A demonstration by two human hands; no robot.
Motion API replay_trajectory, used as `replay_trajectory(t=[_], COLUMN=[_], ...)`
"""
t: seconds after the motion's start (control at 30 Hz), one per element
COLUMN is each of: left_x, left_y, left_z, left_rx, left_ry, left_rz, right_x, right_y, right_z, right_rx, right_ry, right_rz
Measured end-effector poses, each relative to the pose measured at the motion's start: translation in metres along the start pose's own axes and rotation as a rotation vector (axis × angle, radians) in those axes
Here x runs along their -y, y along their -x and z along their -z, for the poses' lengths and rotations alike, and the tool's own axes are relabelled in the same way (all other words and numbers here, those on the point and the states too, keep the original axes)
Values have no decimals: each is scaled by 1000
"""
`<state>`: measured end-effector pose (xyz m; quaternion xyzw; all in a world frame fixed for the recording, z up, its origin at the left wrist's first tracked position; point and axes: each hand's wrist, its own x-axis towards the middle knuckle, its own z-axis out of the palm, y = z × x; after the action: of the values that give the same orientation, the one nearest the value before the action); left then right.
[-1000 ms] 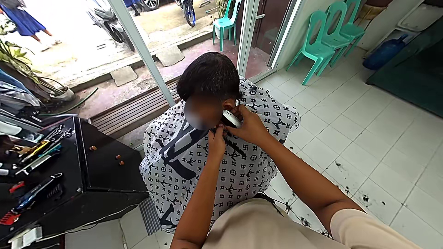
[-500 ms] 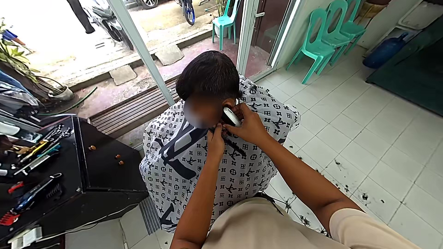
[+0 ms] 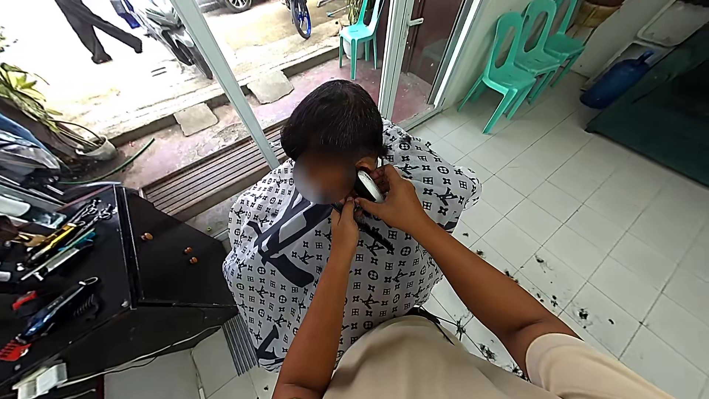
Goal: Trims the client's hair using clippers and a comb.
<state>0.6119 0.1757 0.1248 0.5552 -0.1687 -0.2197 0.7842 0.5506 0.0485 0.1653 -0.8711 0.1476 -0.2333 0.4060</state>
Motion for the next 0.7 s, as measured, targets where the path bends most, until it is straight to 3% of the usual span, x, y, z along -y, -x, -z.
replay_trajectory(t=[0.23,0.43,0.57,0.7], left_x=[1,-16,-52,-88], left_y=[0,5,-12,-30], left_z=[1,22,40,38], left_rx=[27,-106,-188,-189], left_ry=[-12,-305,-87,118], left_rz=[-14,-96,-231,-218], right_x=[2,1,0,6], right_y=[3,26,44,49], right_z=[0,14,21,18], right_rx=[-58,-24,121,203], right_ry=[-74,-268,-528,-556], right_rz=[-12,-9,-148,-243])
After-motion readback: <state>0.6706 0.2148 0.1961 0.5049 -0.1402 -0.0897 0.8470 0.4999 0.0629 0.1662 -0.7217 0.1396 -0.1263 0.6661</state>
